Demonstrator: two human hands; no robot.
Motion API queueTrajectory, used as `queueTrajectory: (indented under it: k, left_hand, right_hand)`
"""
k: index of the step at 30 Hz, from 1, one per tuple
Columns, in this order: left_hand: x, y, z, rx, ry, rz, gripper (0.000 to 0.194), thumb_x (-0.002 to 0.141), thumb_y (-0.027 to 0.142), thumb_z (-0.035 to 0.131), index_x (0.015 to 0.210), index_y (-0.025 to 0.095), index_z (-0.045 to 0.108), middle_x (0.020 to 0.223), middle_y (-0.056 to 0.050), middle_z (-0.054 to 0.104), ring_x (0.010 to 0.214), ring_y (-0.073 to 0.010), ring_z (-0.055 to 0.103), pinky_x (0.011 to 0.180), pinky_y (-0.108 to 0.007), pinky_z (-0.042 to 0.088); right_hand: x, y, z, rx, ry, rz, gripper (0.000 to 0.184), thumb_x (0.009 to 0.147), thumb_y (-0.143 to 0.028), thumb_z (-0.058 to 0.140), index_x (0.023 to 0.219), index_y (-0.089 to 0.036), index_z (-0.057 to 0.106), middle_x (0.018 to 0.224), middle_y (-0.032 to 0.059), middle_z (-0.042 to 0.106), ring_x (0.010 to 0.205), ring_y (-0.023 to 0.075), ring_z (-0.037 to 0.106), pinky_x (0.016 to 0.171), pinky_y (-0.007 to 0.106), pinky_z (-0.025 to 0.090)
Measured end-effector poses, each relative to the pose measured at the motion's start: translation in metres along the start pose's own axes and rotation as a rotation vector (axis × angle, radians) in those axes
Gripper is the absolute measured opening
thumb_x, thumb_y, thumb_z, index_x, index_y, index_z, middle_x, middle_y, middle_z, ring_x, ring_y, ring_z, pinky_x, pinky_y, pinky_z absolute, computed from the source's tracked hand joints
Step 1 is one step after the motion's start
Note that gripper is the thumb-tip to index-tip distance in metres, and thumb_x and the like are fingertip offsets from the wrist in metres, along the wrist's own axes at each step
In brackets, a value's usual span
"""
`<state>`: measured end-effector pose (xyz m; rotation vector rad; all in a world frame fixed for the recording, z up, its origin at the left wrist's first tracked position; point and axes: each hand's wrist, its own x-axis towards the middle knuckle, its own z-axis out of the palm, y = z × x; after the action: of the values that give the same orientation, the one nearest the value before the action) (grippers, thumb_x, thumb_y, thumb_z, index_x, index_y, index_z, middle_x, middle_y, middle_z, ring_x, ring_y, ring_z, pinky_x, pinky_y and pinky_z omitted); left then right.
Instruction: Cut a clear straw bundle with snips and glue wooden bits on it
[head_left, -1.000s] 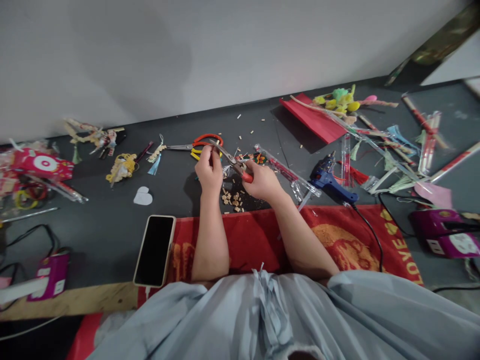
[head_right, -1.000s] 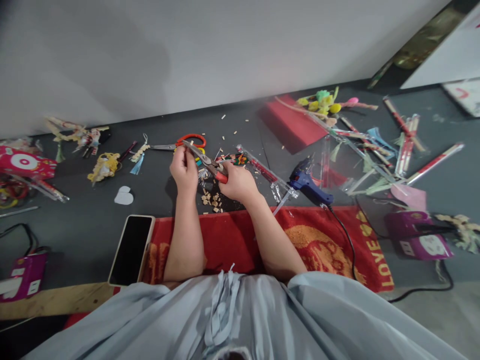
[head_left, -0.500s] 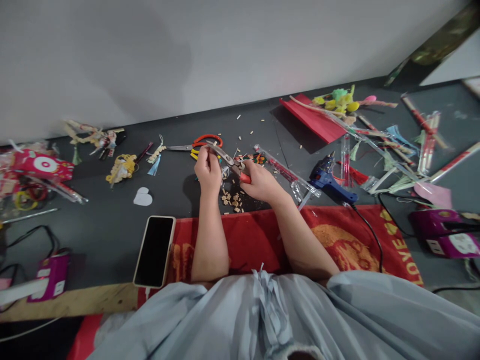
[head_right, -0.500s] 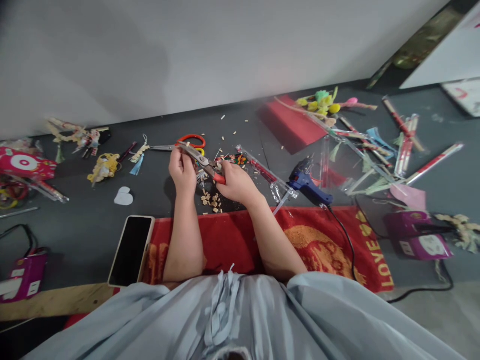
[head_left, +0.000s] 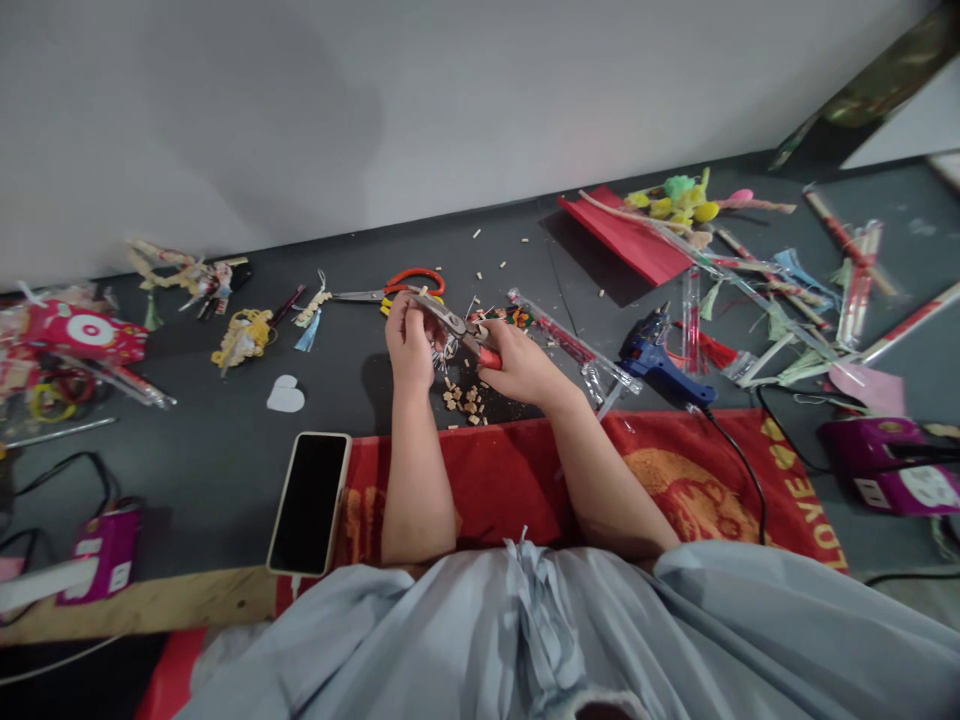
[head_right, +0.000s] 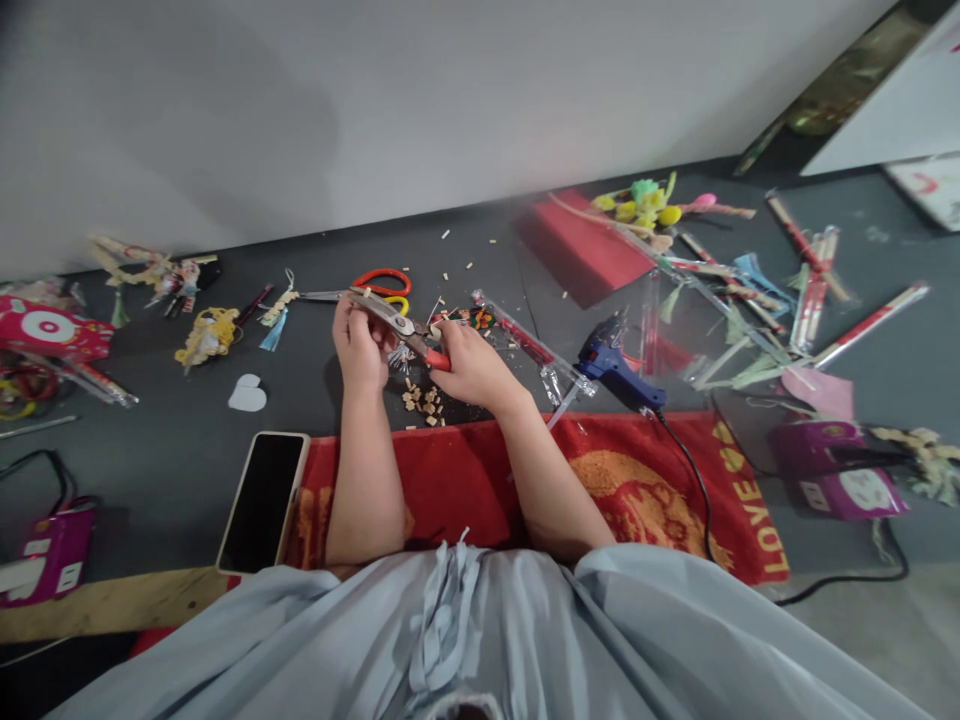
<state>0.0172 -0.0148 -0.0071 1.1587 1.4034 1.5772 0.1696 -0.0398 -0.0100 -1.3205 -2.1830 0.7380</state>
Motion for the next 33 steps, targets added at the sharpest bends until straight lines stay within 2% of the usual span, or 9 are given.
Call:
queueTrajectory:
  k: [5, 9, 13, 18, 23, 27, 33]
  left_hand:
    - [-0.001, 0.003, 0.0, -0.054, -0.025, -0.011, 0.037, 0.089, 0.054, 0.037, 0.07, 0.023, 0.041, 0.051, 0.005, 0.028, 0.036, -0.0051, 0.03, 0.035, -0.02, 0.032]
    - [0.0, -0.002, -0.002, -0.001, -0.047, -0.007, 0.039, 0.087, 0.058, 0.038, 0.072, 0.023, 0.043, 0.051, 0.005, 0.029, 0.037, -0.0056, 0.032, 0.036, -0.021, 0.031]
    - [0.002, -0.008, -0.004, 0.039, -0.076, 0.015, 0.041, 0.086, 0.063, 0.036, 0.079, 0.025, 0.048, 0.053, 0.005, 0.032, 0.039, -0.0073, 0.034, 0.04, -0.023, 0.034]
    - [0.001, -0.011, -0.002, 0.074, -0.043, 0.029, 0.047, 0.084, 0.067, 0.035, 0.085, 0.024, 0.052, 0.053, 0.005, 0.035, 0.04, -0.0082, 0.04, 0.042, -0.024, 0.038]
    - [0.0, -0.012, -0.003, 0.233, 0.034, 0.191, 0.044, 0.086, 0.061, 0.037, 0.089, 0.021, 0.055, 0.062, 0.002, 0.05, 0.056, -0.0104, 0.055, 0.057, -0.025, 0.047]
    - [0.0, -0.01, -0.004, 0.386, 0.107, 0.346, 0.04, 0.09, 0.053, 0.036, 0.09, 0.019, 0.057, 0.074, -0.002, 0.062, 0.065, -0.0108, 0.059, 0.065, -0.026, 0.049]
    - [0.001, -0.01, -0.005, 0.501, 0.139, 0.43, 0.033, 0.093, 0.041, 0.037, 0.091, 0.017, 0.06, 0.078, -0.003, 0.066, 0.069, -0.0119, 0.062, 0.067, -0.025, 0.048]
  right_hand:
    - [0.0, 0.0, -0.001, -0.005, -0.002, 0.027, 0.047, 0.069, -0.025, 0.046, 0.115, -0.012, 0.047, 0.099, 0.0149, 0.063, 0.091, 0.0272, 0.057, 0.08, 0.039, 0.045]
    - [-0.001, -0.002, -0.003, -0.017, 0.0, 0.037, 0.044, 0.072, -0.026, 0.046, 0.114, -0.012, 0.049, 0.103, 0.0158, 0.065, 0.091, 0.0271, 0.059, 0.078, 0.037, 0.045]
    - [0.0, -0.004, -0.005, -0.064, -0.008, 0.08, 0.044, 0.07, -0.023, 0.047, 0.112, -0.014, 0.052, 0.097, 0.0134, 0.068, 0.085, 0.0266, 0.061, 0.072, 0.035, 0.044]
    - [0.0, -0.006, -0.004, -0.117, 0.022, 0.152, 0.039, 0.069, -0.023, 0.048, 0.107, -0.015, 0.055, 0.087, 0.0117, 0.069, 0.077, 0.0273, 0.062, 0.065, 0.032, 0.041]
    - [0.001, -0.007, -0.002, -0.127, 0.018, 0.181, 0.04, 0.07, -0.024, 0.048, 0.109, -0.016, 0.055, 0.087, 0.0108, 0.069, 0.073, 0.0262, 0.062, 0.063, 0.031, 0.039]
    - [0.001, -0.008, -0.003, -0.135, -0.01, 0.195, 0.039, 0.069, -0.023, 0.047, 0.107, -0.016, 0.056, 0.084, 0.0094, 0.069, 0.07, 0.0251, 0.061, 0.061, 0.03, 0.036]
    - [0.001, -0.012, -0.002, -0.139, -0.004, 0.216, 0.027, 0.069, -0.023, 0.047, 0.093, -0.018, 0.058, 0.075, 0.0077, 0.066, 0.064, 0.0225, 0.057, 0.057, 0.029, 0.029]
